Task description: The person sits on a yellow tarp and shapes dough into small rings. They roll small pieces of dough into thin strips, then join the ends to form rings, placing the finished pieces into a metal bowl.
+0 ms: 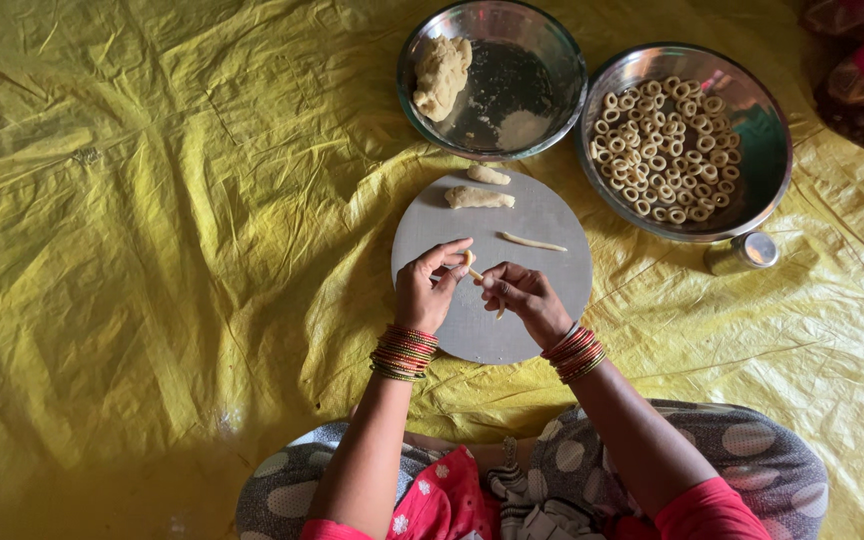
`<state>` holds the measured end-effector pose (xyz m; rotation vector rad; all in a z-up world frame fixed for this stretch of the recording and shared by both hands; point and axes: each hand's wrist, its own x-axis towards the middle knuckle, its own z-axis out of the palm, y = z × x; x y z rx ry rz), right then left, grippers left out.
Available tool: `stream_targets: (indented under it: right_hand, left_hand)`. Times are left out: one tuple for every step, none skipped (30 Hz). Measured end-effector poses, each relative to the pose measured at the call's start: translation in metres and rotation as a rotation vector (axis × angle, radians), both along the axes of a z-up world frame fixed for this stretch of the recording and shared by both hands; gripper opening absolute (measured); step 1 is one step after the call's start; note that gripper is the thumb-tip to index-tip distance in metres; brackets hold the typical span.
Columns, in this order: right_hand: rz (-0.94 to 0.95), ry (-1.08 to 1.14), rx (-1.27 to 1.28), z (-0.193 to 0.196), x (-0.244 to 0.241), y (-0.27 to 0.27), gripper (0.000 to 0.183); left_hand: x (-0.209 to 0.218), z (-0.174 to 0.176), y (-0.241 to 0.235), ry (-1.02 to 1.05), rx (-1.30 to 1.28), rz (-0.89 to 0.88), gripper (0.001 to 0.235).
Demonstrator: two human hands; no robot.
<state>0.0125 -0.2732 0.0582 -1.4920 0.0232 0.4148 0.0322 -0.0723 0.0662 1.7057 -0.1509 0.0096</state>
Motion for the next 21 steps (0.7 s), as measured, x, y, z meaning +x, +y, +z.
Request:
stream_targets:
  right_hand:
    - [0.004, -0.023, -0.033, -0.001, 0.001, 0.000, 0.028]
    - [0.018, -0.030, -0.029, -0.002, 0.000, 0.000, 0.026]
    - [0.032, -0.036, -0.025, -0.003, 0.000, 0.001, 0.025]
    - [0.046, -0.044, -0.021, -0.004, 0.001, 0.001, 0.024]
    - [0.052, -0.053, -0.008, -0.004, 0.001, 0.001, 0.023]
    - [0.057, -0.060, 0.005, -0.005, 0.001, 0.000, 0.023]
    - [0.061, -0.068, 0.018, -0.006, 0.001, 0.000, 0.023]
    - [0.054, -0.068, 0.022, -0.007, 0.001, 0.000, 0.023]
    - [0.046, -0.068, 0.026, -0.008, 0.002, -0.001, 0.023]
    - [0.037, -0.069, 0.030, -0.009, 0.002, -0.001, 0.023]
    - [0.027, -0.072, 0.036, -0.010, 0.002, -0.002, 0.023]
    - [0.018, -0.075, 0.041, -0.011, 0.003, -0.003, 0.024]
    - [0.008, -0.078, 0.047, -0.012, 0.003, -0.003, 0.024]
    - [0.003, -0.081, 0.047, -0.013, 0.003, -0.003, 0.024]
    - [-0.003, -0.083, 0.046, -0.014, 0.003, -0.004, 0.024]
    - [-0.009, -0.086, 0.046, -0.015, 0.003, -0.004, 0.024]
    - [-0.009, -0.085, 0.047, -0.016, 0.003, -0.005, 0.024]
    - [-0.008, -0.087, 0.048, -0.016, 0.004, -0.005, 0.024]
    - [-0.008, -0.089, 0.049, -0.016, 0.005, -0.006, 0.023]
    - [-0.004, -0.093, 0.048, -0.017, 0.004, -0.006, 0.023]
    - [0.001, -0.097, 0.047, -0.017, 0.004, -0.006, 0.023]
  left_hand:
    - [0.000, 0.001, 0.000, -0.004, 0.022, -0.004, 0.038]
    - [-0.001, 0.001, 0.001, -0.006, 0.044, -0.007, 0.039]
    - [-0.002, 0.001, 0.001, -0.008, 0.066, -0.011, 0.039]
    - [-0.002, 0.002, 0.001, -0.008, 0.071, -0.021, 0.041]
    - [-0.001, 0.002, 0.002, -0.008, 0.075, -0.031, 0.042]
    - [-0.001, 0.002, 0.002, -0.006, 0.080, -0.042, 0.044]
    - [-0.002, 0.002, 0.001, -0.007, 0.092, -0.046, 0.044]
    - [-0.002, 0.002, 0.001, -0.008, 0.105, -0.049, 0.044]
    - [-0.002, 0.002, 0.001, -0.008, 0.117, -0.052, 0.044]
    - [-0.002, 0.002, 0.001, -0.025, 0.116, -0.054, 0.044]
    - [-0.002, 0.002, 0.001, -0.042, 0.115, -0.056, 0.045]
    - [-0.003, 0.002, 0.001, -0.059, 0.114, -0.057, 0.045]
    - [-0.003, 0.002, 0.001, -0.067, 0.133, -0.049, 0.047]
    - [-0.004, 0.003, 0.001, -0.076, 0.152, -0.041, 0.048]
    - [-0.004, 0.004, 0.001, -0.084, 0.171, -0.032, 0.049]
    - [-0.004, 0.005, 0.001, -0.083, 0.215, -0.034, 0.050]
    - [-0.005, 0.006, 0.001, -0.082, 0.259, -0.035, 0.051]
    - [-0.004, 0.007, 0.001, -0.084, 0.303, -0.037, 0.051]
    - [-0.004, 0.008, 0.001, -0.099, 0.332, -0.042, 0.052]
    - [-0.005, 0.009, 0.001, -0.111, 0.362, -0.048, 0.054]
    - [-0.006, 0.009, 0.000, -0.123, 0.391, -0.053, 0.055]
